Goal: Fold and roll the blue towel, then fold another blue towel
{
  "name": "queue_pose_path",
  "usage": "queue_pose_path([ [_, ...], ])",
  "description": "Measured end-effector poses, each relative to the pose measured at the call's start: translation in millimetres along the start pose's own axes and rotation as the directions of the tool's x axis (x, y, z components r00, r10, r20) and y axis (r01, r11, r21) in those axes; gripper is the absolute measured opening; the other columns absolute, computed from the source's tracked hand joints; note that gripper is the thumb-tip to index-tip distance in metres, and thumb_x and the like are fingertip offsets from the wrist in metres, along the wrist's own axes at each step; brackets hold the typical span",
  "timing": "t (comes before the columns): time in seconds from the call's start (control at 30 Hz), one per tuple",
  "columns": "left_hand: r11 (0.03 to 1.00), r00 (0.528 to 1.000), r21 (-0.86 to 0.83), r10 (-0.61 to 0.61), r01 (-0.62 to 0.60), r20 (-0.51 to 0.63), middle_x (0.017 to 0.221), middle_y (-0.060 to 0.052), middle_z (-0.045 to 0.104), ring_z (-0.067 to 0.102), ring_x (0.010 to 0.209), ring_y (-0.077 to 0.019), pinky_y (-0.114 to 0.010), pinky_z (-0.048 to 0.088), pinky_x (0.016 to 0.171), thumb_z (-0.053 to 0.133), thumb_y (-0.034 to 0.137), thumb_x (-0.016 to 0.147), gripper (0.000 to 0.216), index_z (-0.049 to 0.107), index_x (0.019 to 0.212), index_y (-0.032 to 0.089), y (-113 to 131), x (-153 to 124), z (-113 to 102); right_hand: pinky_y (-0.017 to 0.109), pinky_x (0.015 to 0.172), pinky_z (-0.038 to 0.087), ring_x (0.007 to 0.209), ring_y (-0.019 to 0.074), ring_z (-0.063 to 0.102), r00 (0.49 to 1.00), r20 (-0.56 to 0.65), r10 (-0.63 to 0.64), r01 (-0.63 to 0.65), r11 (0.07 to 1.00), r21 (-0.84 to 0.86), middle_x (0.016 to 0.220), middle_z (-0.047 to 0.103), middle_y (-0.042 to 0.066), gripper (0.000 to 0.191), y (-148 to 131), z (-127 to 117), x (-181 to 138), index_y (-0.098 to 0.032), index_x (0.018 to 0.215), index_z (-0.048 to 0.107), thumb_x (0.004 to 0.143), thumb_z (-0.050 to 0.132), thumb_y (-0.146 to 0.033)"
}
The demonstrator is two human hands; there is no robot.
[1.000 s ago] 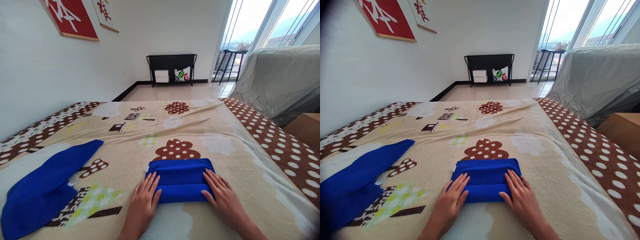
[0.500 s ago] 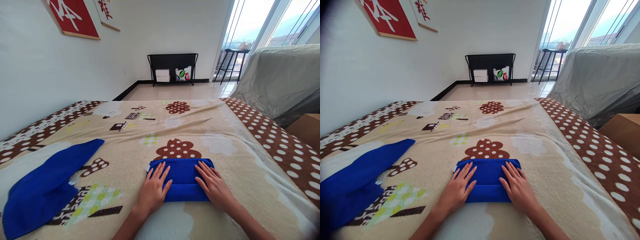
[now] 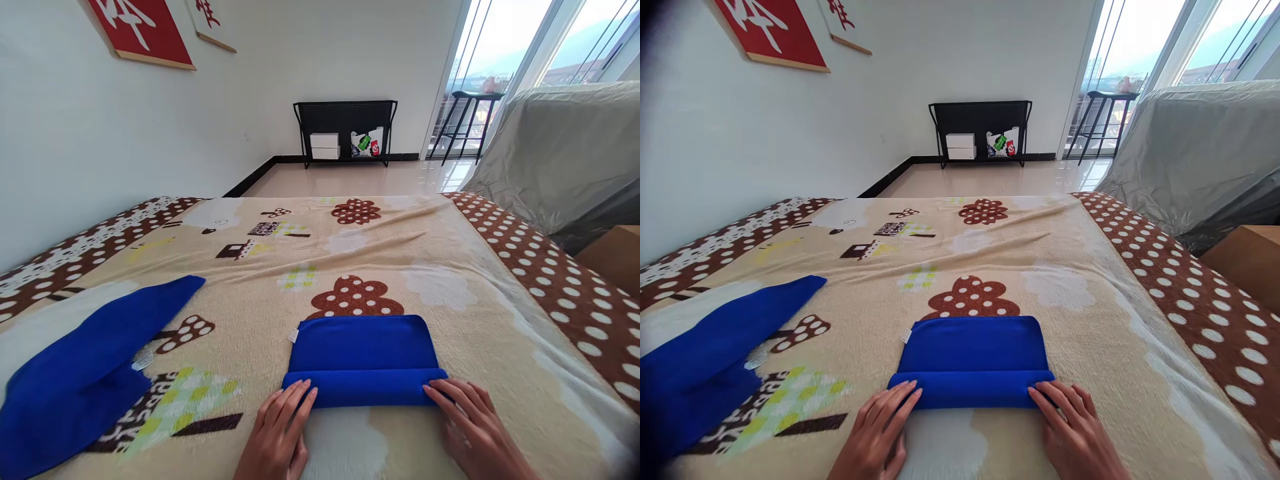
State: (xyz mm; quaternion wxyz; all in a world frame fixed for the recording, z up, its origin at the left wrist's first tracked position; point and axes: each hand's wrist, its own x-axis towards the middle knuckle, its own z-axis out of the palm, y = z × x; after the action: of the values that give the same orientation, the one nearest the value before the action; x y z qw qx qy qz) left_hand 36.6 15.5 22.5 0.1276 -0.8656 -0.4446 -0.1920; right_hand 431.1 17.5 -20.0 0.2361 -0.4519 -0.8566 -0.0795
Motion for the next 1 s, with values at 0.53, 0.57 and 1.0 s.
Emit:
queue_pose_path([
  [0.53,0.979,0.962,0.074,-0.199,0.189,0.185,0.085,-0.006,0.067,0.064,0.082,-0.0241,-0.045,0.047,0.089,0.042,-0.001,0.077,0.037,0.067,0.097,0.018,9.1,43.2,6.8,0.044,0.096,0.038,0.094,0.0222,0.062,0.97,0.071,0.233,-0.238,0.968,0.077,0.096,0.068,0.006,0.031,-27.9,-9.3,52.0,-0.02,0.101,0.065,0.086,0.042,-0.009],
  [0.57,0.976,0.967,0.108,-0.203,0.187,0.155,0.091,-0.007,0.069,0.065,0.088,-0.0254,-0.047,0.045,0.093,0.041,-0.002,0.078,0.04,0.067,0.102,0.017,14.7,46.1,8.3,0.045,0.098,0.038,0.099,0.0237,0.062,0.968,0.015,0.25,-0.251,0.967,0.036,0.103,0.069,0.008,0.034,-35.0,-4.6,54.2,-0.019,0.105,0.066,0.085,0.041,-0.008],
  [1.0,0.987,0.963,0.02,-0.162,0.162,0.215,0.151,-0.006,0.05,0.05,0.135,-0.0239,-0.042,0.041,0.106,0.043,0.046,0.101,0.054,0.04,0.15,0.024,-8.1,45.3,38.0,0.045,0.107,0.04,0.138,0.0256,0.047,0.974,0.172,0.145,-0.134,0.988,-0.075,0.153,0.045,0.007,0.067,-16.3,26.5,58.7,-0.02,0.151,0.038,0.096,0.047,-0.057],
])
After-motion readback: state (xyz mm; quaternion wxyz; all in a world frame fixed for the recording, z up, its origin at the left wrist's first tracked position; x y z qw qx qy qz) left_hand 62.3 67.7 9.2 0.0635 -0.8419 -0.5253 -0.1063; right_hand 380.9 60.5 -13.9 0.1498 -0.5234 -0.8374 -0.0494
